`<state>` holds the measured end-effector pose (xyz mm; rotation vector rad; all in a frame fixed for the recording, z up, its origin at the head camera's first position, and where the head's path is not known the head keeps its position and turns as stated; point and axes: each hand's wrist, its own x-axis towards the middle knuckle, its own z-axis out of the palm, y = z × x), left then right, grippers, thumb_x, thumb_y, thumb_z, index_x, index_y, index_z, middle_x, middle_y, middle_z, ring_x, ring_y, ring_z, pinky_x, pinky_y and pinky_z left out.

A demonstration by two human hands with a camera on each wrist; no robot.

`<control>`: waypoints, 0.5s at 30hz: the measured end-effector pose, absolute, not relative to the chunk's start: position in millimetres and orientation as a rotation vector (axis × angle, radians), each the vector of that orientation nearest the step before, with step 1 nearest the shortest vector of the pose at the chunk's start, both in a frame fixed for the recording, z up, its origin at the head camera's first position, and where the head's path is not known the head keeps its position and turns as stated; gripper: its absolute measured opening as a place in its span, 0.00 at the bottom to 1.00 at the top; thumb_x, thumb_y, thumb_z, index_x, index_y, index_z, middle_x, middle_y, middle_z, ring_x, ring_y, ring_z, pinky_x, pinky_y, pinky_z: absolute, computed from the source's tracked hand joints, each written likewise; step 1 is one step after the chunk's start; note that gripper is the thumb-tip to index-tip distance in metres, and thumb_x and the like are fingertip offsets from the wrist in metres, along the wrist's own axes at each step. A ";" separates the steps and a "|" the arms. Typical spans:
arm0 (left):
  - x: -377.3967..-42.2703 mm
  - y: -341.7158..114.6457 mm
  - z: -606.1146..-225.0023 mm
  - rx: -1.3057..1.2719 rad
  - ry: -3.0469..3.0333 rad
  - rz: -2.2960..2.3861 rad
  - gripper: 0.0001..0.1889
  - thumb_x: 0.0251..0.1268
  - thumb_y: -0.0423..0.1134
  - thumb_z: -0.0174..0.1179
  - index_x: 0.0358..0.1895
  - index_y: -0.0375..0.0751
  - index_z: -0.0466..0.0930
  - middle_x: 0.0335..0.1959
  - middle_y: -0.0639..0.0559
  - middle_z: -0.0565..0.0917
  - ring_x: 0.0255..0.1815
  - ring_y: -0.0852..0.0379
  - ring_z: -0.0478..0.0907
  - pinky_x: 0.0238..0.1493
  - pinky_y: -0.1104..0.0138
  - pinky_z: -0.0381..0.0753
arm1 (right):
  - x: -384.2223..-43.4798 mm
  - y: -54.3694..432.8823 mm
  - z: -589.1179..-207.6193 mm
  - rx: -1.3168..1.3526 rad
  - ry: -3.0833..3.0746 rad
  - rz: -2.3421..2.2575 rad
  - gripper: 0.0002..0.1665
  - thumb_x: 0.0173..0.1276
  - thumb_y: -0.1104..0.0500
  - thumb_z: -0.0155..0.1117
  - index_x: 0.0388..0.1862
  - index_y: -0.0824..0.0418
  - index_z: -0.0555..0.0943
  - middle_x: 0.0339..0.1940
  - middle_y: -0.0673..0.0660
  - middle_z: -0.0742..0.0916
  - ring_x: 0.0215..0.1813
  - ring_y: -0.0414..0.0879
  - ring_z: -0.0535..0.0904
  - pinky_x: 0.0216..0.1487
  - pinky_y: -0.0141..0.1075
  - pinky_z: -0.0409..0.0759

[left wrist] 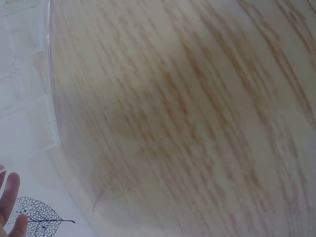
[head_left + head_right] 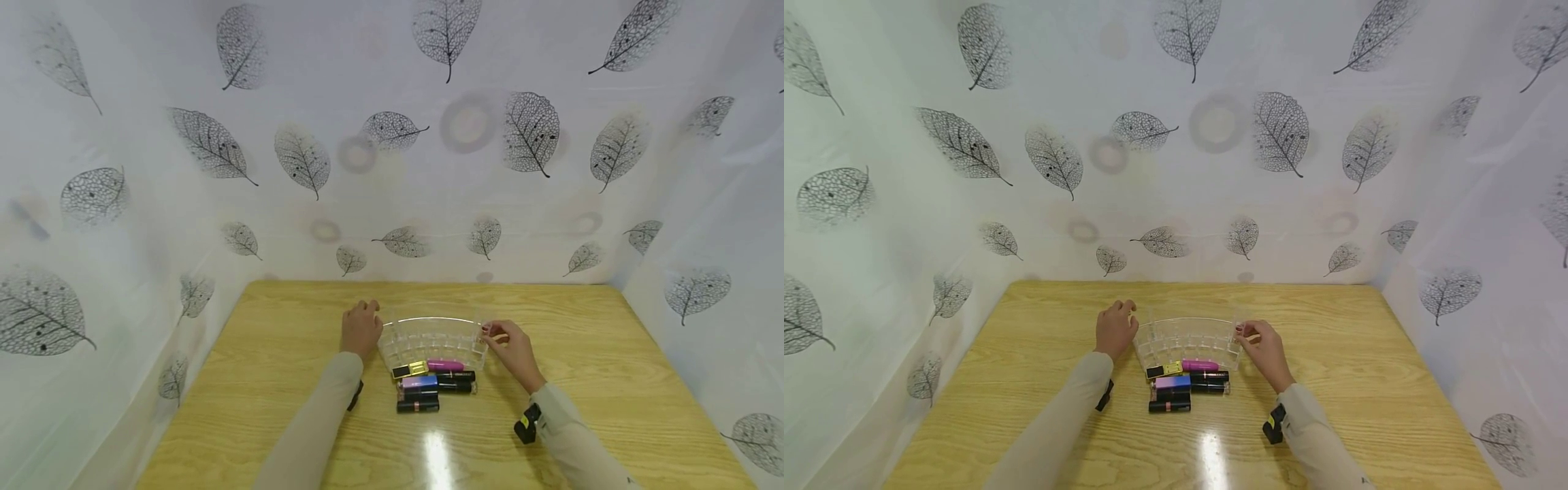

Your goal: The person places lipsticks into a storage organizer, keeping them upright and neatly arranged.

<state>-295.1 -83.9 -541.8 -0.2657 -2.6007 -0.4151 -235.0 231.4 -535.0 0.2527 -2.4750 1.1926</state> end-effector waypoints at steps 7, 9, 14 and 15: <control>-296.3 -84.2 -542.5 -0.275 -2.586 -0.412 0.06 0.57 0.35 0.59 0.39 0.44 0.78 0.33 0.47 0.81 0.33 0.50 0.80 0.43 0.53 0.79 | -235.6 233.1 -536.6 0.265 -2.487 1.195 0.15 0.54 0.70 0.69 0.42 0.69 0.80 0.35 0.61 0.84 0.37 0.54 0.81 0.36 0.41 0.83; -295.8 -84.5 -541.8 -0.275 -2.595 -0.416 0.06 0.57 0.35 0.59 0.39 0.44 0.78 0.33 0.47 0.81 0.33 0.50 0.80 0.44 0.53 0.78 | -235.0 233.6 -536.5 0.259 -2.491 1.189 0.16 0.54 0.69 0.69 0.43 0.69 0.79 0.35 0.62 0.84 0.37 0.54 0.81 0.37 0.41 0.83; -295.8 -84.6 -541.3 -0.271 -2.613 -0.416 0.07 0.57 0.35 0.60 0.39 0.44 0.78 0.33 0.47 0.82 0.33 0.51 0.80 0.44 0.53 0.79 | -230.6 235.4 -531.7 0.229 -2.492 1.172 0.16 0.56 0.69 0.68 0.45 0.71 0.78 0.36 0.64 0.84 0.38 0.56 0.81 0.39 0.44 0.83; -295.9 -84.5 -541.4 -0.270 -2.611 -0.414 0.07 0.56 0.35 0.60 0.39 0.44 0.78 0.33 0.47 0.82 0.32 0.51 0.80 0.44 0.53 0.79 | -229.6 236.0 -530.8 0.219 -2.492 1.172 0.17 0.56 0.69 0.67 0.45 0.71 0.78 0.36 0.64 0.84 0.39 0.56 0.81 0.39 0.44 0.83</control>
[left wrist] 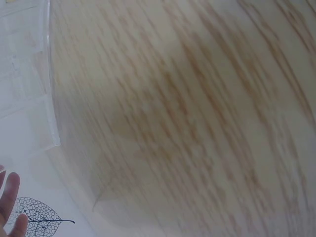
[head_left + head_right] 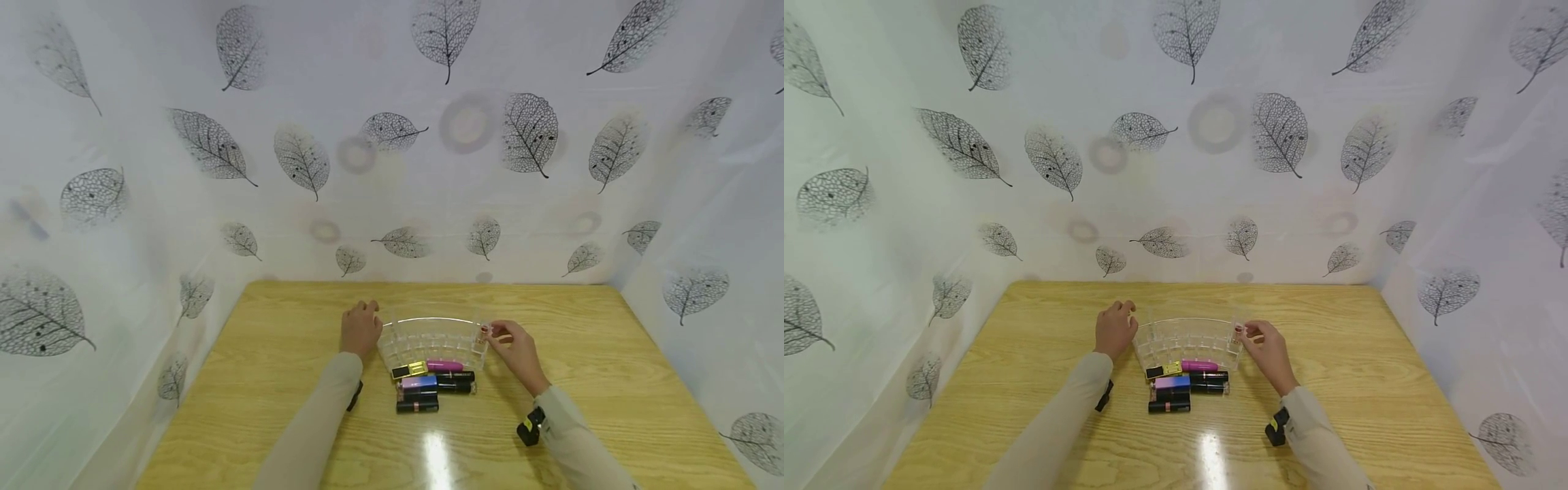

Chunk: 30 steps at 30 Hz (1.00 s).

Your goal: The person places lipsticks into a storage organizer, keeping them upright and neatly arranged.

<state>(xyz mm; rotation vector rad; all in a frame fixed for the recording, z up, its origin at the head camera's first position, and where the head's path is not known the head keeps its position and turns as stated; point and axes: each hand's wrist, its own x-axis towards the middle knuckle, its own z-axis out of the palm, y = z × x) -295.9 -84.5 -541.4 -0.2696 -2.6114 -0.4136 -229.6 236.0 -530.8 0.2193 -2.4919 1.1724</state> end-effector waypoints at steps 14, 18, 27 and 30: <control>-297.7 -84.3 -545.7 -0.270 -2.572 -0.409 0.07 0.55 0.35 0.61 0.38 0.44 0.78 0.32 0.47 0.81 0.31 0.51 0.80 0.42 0.53 0.79 | -200.6 227.1 -513.8 0.119 -2.386 1.142 0.13 0.55 0.70 0.68 0.40 0.69 0.78 0.32 0.60 0.84 0.33 0.44 0.80 0.35 0.34 0.82; -299.4 -84.9 -549.0 -0.272 -2.563 -0.403 0.07 0.55 0.35 0.61 0.38 0.44 0.78 0.31 0.48 0.81 0.30 0.52 0.80 0.41 0.54 0.79 | -189.5 216.2 -511.3 0.224 -2.432 1.117 0.13 0.54 0.71 0.68 0.39 0.68 0.79 0.31 0.57 0.84 0.33 0.45 0.80 0.34 0.38 0.82; -300.2 -85.5 -548.9 -0.273 -2.565 -0.417 0.07 0.55 0.35 0.60 0.38 0.44 0.78 0.31 0.48 0.81 0.30 0.51 0.80 0.41 0.54 0.79 | -174.2 196.5 -519.4 0.508 -2.677 1.007 0.13 0.55 0.65 0.70 0.40 0.61 0.80 0.34 0.52 0.85 0.37 0.44 0.80 0.38 0.39 0.81; -299.2 -85.1 -547.5 -0.271 -2.574 -0.423 0.07 0.55 0.35 0.60 0.38 0.44 0.78 0.31 0.48 0.81 0.30 0.51 0.80 0.41 0.54 0.79 | -172.7 194.0 -522.7 0.558 -2.774 0.947 0.12 0.55 0.64 0.70 0.39 0.61 0.80 0.35 0.51 0.85 0.37 0.44 0.80 0.39 0.40 0.81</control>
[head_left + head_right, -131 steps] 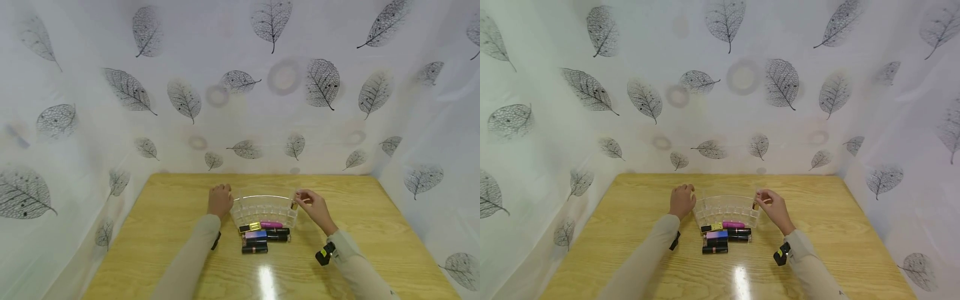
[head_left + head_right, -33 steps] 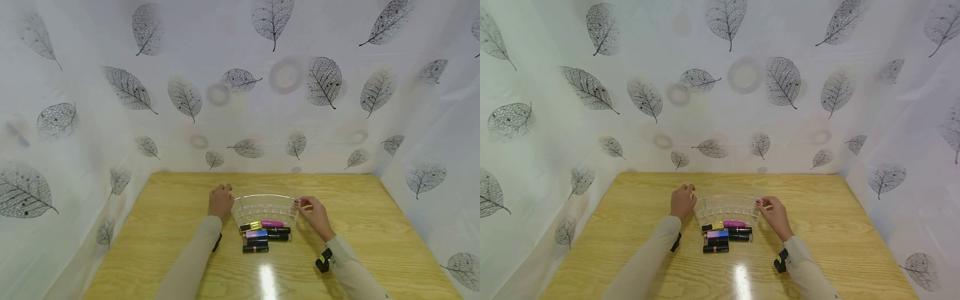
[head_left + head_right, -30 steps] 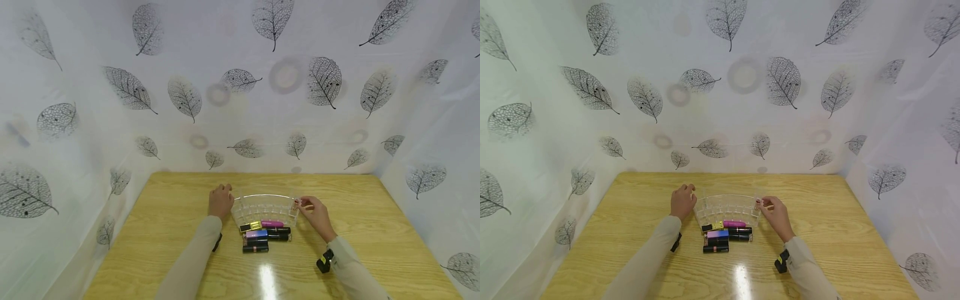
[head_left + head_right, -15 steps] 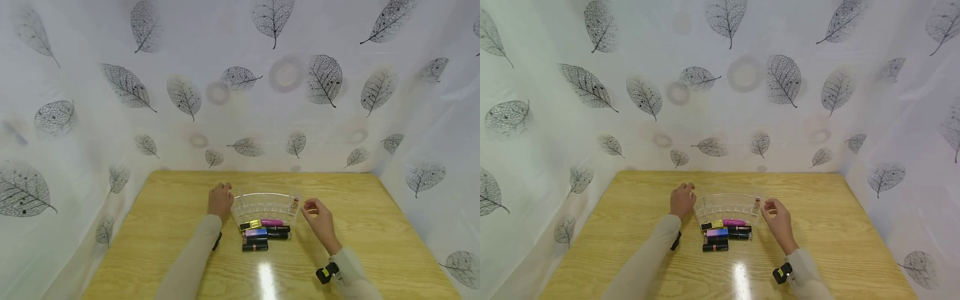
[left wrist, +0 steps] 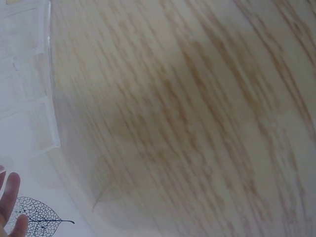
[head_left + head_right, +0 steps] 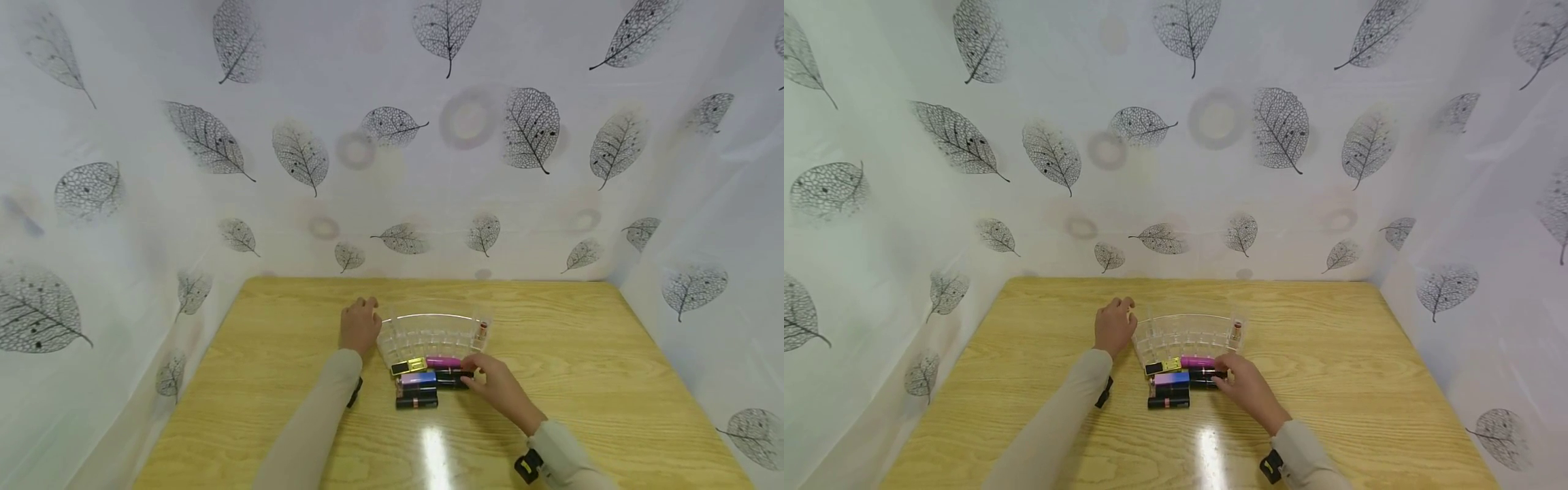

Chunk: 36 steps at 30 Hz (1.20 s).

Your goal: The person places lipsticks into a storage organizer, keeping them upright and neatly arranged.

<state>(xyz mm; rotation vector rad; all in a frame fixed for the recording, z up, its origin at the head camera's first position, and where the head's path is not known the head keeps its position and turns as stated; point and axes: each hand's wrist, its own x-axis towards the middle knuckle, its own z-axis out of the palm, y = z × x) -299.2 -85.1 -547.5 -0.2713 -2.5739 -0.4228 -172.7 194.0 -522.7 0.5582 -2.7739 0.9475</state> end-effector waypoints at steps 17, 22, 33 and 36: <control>-294.5 -84.8 -539.1 -0.247 -2.634 -0.448 0.07 0.58 0.35 0.59 0.40 0.45 0.78 0.33 0.48 0.81 0.32 0.51 0.80 0.44 0.53 0.79 | -176.7 195.0 -533.8 0.770 -2.788 0.733 0.11 0.52 0.64 0.71 0.35 0.63 0.82 0.34 0.54 0.86 0.36 0.46 0.81 0.41 0.39 0.81; -296.6 -85.4 -543.1 -0.247 -2.621 -0.435 0.07 0.58 0.35 0.59 0.40 0.46 0.78 0.33 0.49 0.81 0.32 0.52 0.79 0.44 0.53 0.78 | -178.4 186.5 -535.0 0.784 -2.823 0.649 0.12 0.52 0.61 0.72 0.36 0.62 0.82 0.35 0.54 0.85 0.38 0.47 0.81 0.43 0.39 0.81; -299.2 -85.5 -546.9 -0.254 -2.612 -0.462 0.08 0.56 0.35 0.59 0.40 0.46 0.78 0.33 0.49 0.81 0.32 0.52 0.80 0.46 0.53 0.78 | -178.1 175.9 -536.2 0.896 -2.810 0.393 0.14 0.50 0.60 0.73 0.37 0.62 0.83 0.37 0.56 0.85 0.39 0.47 0.80 0.43 0.39 0.81; -297.8 -85.1 -544.4 -0.250 -2.614 -0.465 0.08 0.56 0.35 0.59 0.40 0.46 0.78 0.33 0.49 0.81 0.32 0.52 0.80 0.46 0.53 0.78 | -178.2 175.4 -536.7 0.917 -2.815 0.388 0.14 0.50 0.59 0.74 0.36 0.61 0.83 0.37 0.54 0.85 0.39 0.47 0.81 0.44 0.39 0.81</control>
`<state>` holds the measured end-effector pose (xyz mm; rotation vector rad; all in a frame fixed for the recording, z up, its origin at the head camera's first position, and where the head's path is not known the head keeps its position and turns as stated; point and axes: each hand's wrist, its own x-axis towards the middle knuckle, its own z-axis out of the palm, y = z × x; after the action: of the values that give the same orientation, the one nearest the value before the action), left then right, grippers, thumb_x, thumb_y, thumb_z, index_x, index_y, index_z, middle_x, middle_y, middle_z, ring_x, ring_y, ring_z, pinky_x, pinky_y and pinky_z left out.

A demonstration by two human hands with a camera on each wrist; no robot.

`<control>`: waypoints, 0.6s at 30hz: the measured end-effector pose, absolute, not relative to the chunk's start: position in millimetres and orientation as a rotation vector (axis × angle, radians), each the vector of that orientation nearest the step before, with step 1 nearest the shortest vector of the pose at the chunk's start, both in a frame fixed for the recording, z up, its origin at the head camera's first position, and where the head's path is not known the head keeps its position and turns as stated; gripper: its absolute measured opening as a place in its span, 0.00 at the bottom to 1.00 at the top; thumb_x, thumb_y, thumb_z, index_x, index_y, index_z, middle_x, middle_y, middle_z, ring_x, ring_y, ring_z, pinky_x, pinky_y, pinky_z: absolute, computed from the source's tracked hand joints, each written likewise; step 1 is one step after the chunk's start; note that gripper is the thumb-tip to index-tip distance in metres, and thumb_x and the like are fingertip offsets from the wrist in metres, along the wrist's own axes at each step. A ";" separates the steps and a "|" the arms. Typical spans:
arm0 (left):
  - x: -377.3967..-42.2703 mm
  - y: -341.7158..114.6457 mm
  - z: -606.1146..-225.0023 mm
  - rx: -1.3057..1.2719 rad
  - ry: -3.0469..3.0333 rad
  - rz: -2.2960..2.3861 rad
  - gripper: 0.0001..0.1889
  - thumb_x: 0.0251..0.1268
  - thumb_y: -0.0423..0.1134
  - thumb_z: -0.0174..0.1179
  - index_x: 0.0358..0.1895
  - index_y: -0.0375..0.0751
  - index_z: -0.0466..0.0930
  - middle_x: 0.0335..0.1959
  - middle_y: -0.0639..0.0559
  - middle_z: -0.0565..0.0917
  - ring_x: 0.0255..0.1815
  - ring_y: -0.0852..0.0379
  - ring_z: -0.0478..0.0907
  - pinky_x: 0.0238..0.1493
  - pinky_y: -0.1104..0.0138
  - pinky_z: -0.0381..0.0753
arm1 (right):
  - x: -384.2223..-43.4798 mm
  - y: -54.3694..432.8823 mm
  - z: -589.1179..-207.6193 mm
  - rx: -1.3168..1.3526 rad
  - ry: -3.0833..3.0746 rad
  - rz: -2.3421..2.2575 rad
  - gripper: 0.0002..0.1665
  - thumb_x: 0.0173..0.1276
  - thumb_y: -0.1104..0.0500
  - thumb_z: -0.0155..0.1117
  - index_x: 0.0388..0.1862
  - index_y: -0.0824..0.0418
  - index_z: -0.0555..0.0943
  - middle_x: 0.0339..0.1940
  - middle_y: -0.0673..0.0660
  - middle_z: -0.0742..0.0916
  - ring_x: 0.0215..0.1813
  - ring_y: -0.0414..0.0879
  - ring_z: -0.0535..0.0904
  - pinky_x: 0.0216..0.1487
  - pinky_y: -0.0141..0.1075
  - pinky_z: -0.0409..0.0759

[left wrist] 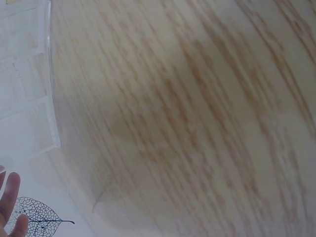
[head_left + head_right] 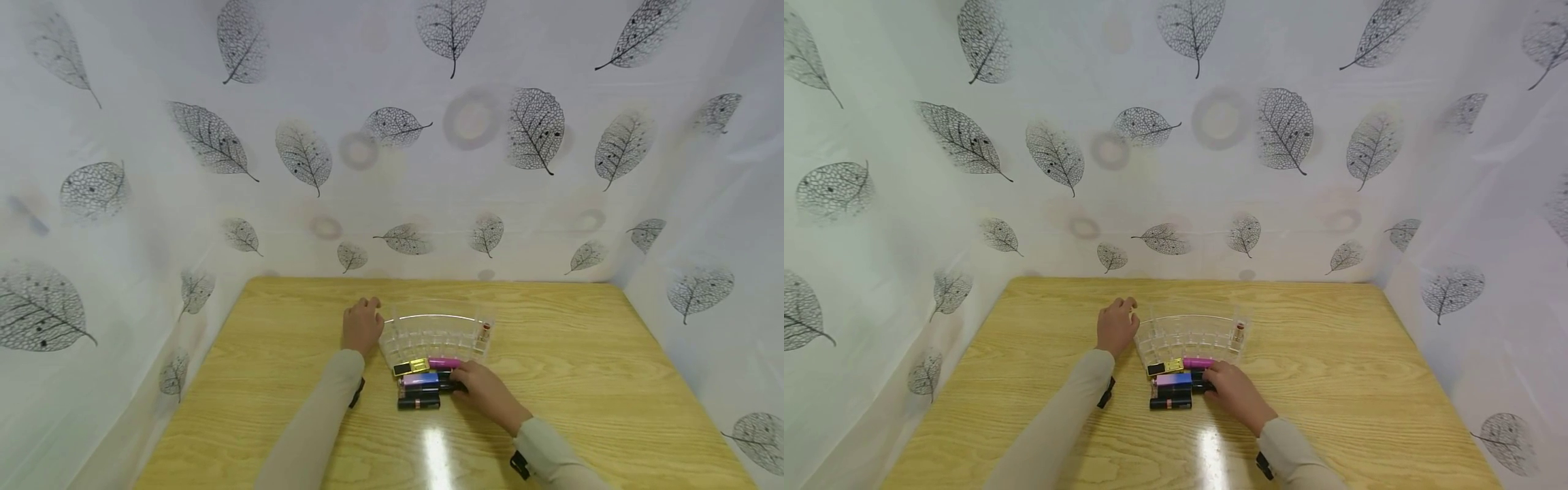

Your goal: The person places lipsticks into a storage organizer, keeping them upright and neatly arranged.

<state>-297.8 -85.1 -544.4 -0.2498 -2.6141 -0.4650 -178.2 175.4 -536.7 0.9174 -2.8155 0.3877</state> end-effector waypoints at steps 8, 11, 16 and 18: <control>-296.5 -84.9 -541.8 -0.255 -2.612 -0.469 0.08 0.56 0.35 0.59 0.40 0.46 0.78 0.32 0.49 0.81 0.31 0.52 0.79 0.45 0.53 0.78 | -176.8 173.7 -535.1 0.967 -2.859 0.400 0.12 0.50 0.59 0.74 0.34 0.60 0.83 0.37 0.53 0.83 0.40 0.46 0.81 0.45 0.40 0.81; -297.0 -85.0 -542.2 -0.255 -2.606 -0.458 0.08 0.56 0.35 0.59 0.39 0.46 0.78 0.31 0.49 0.81 0.30 0.53 0.79 0.44 0.53 0.79 | -177.1 172.8 -534.9 0.978 -2.870 0.385 0.11 0.50 0.59 0.74 0.33 0.60 0.83 0.35 0.52 0.83 0.38 0.45 0.80 0.44 0.39 0.81; -296.9 -84.9 -542.6 -0.257 -2.596 -0.461 0.08 0.56 0.34 0.60 0.39 0.45 0.78 0.31 0.49 0.80 0.29 0.53 0.79 0.43 0.53 0.79 | -176.7 172.9 -535.6 1.001 -2.870 0.334 0.12 0.50 0.59 0.74 0.32 0.61 0.83 0.33 0.53 0.84 0.36 0.45 0.79 0.42 0.38 0.81; -297.2 -85.0 -543.2 -0.257 -2.593 -0.457 0.08 0.55 0.34 0.60 0.39 0.45 0.78 0.30 0.49 0.80 0.29 0.53 0.79 0.43 0.54 0.79 | -176.3 173.1 -536.0 1.014 -2.874 0.308 0.12 0.50 0.59 0.73 0.32 0.61 0.82 0.32 0.53 0.84 0.35 0.46 0.80 0.41 0.38 0.81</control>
<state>-297.2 -85.0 -543.2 -0.2570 -2.5932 -0.4572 -176.3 173.1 -536.0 1.0139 -2.8736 0.3078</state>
